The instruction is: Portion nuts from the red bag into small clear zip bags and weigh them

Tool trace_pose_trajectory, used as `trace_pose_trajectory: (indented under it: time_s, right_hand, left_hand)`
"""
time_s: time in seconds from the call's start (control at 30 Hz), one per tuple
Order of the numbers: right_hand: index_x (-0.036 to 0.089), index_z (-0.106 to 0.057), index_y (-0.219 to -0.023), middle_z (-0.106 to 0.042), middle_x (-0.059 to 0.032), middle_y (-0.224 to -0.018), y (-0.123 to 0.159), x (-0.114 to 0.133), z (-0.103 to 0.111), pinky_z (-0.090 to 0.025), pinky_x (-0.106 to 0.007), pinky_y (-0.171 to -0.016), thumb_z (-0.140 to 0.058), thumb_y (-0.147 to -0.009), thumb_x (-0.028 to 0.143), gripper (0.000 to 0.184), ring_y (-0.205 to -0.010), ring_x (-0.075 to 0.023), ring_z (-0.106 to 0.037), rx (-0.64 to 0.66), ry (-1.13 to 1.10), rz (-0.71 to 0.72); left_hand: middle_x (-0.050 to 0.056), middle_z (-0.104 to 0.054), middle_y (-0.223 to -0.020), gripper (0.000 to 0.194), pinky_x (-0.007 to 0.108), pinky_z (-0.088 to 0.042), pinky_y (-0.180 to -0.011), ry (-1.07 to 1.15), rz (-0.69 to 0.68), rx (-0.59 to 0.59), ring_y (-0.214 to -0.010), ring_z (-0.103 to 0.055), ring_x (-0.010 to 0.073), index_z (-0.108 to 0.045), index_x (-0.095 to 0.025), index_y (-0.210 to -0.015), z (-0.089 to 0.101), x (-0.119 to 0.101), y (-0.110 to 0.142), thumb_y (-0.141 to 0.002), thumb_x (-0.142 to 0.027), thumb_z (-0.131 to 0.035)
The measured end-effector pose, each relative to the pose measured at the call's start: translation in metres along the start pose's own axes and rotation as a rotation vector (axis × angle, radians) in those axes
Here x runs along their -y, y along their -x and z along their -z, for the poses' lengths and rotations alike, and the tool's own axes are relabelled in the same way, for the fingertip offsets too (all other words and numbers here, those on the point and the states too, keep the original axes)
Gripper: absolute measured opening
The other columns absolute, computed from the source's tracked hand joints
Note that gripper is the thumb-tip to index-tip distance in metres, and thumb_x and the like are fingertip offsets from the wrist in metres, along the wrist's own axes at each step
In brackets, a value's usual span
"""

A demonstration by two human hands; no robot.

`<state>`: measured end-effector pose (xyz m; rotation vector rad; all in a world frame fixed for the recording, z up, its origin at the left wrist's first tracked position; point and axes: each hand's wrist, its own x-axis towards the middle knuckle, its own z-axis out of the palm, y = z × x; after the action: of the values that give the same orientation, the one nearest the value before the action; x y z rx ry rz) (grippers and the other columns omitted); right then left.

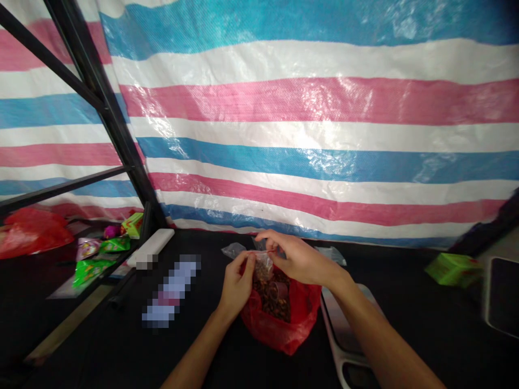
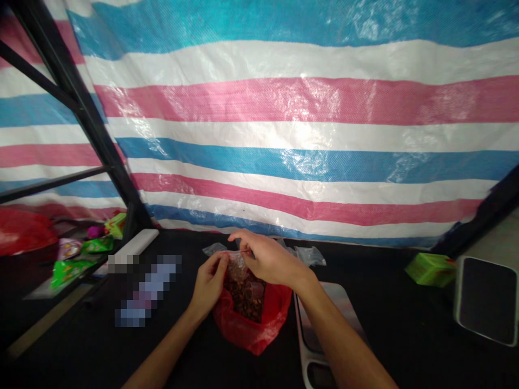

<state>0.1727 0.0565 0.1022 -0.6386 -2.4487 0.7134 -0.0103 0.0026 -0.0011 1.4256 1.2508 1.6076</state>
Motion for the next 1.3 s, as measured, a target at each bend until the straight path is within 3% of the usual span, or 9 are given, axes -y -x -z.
trace_pose_trajectory:
  time_s: [0.2,0.4,0.63,0.97,1.1,1.3]
  right_hand:
    - [0.031,-0.046,-0.148,-0.068,0.0017,-0.096,-0.001,0.003,0.001,-0.050,-0.029,-0.079,-0.052,-0.093,0.008,0.060,-0.083,-0.0149,-0.065,-0.005,-0.029,-0.036]
    - [0.029,-0.051,-0.142,-0.064,0.0029,-0.088,-0.002,0.002,0.000,-0.048,-0.028,-0.075,-0.053,-0.089,0.007,0.057,-0.078,-0.0145,-0.061,-0.006,0.008,-0.006]
    - [0.028,-0.044,-0.149,-0.067,0.0002,-0.094,-0.003,-0.005,-0.003,-0.049,-0.030,-0.081,-0.052,-0.091,0.009,0.062,-0.085,-0.0166,-0.064,-0.020,0.002,-0.014]
    - [0.026,-0.049,-0.141,-0.069,-0.0021,-0.099,-0.006,-0.001,-0.003,-0.050,-0.032,-0.084,-0.049,-0.095,0.012,0.048,-0.088,-0.0180,-0.066,0.040,0.023,-0.012]
    - [0.026,-0.047,-0.144,-0.068,-0.0030,-0.103,-0.005,0.000,-0.005,-0.050,-0.032,-0.085,-0.053,-0.094,0.012,0.052,-0.091,-0.0189,-0.066,0.029,0.045,-0.018]
    - [0.026,-0.052,-0.141,-0.069,-0.0028,-0.097,-0.007,0.002,-0.010,-0.050,-0.031,-0.082,-0.053,-0.093,0.011,0.050,-0.091,-0.0200,-0.066,0.034,0.054,-0.010]
  left_hand:
    - [0.004,-0.076,-0.095,0.033,0.024,-0.051,-0.074,0.006,-0.010,-0.003,-0.084,-0.068,0.0184,-0.077,-0.018,-0.104,0.000,-0.002,0.002,-0.100,-0.043,-0.056]
    - [0.006,-0.078,-0.099,0.031,0.027,-0.055,-0.080,-0.006,-0.017,0.031,-0.089,-0.072,0.0202,-0.078,-0.019,-0.106,0.000,-0.002,0.001,-0.098,-0.042,-0.059]
    - [0.006,-0.079,-0.100,0.030,0.028,-0.057,-0.082,-0.007,0.007,-0.003,-0.090,-0.073,0.0207,-0.078,-0.018,-0.106,0.000,-0.004,-0.002,-0.096,-0.042,-0.062]
    - [0.005,-0.079,-0.096,0.026,0.026,-0.058,-0.079,-0.034,0.010,-0.034,-0.087,-0.073,0.0196,-0.077,-0.018,-0.100,-0.001,-0.002,-0.002,-0.093,-0.041,-0.066]
    - [0.005,-0.078,-0.091,0.024,0.026,-0.058,-0.077,-0.027,0.005,-0.076,-0.083,-0.073,0.0187,-0.076,-0.018,-0.096,-0.001,-0.001,-0.003,-0.090,-0.040,-0.070]
    - [0.005,-0.079,-0.093,0.023,0.026,-0.057,-0.080,-0.055,-0.003,-0.027,-0.086,-0.072,0.0194,-0.077,-0.017,-0.095,0.000,-0.006,-0.002,-0.090,-0.039,-0.070]
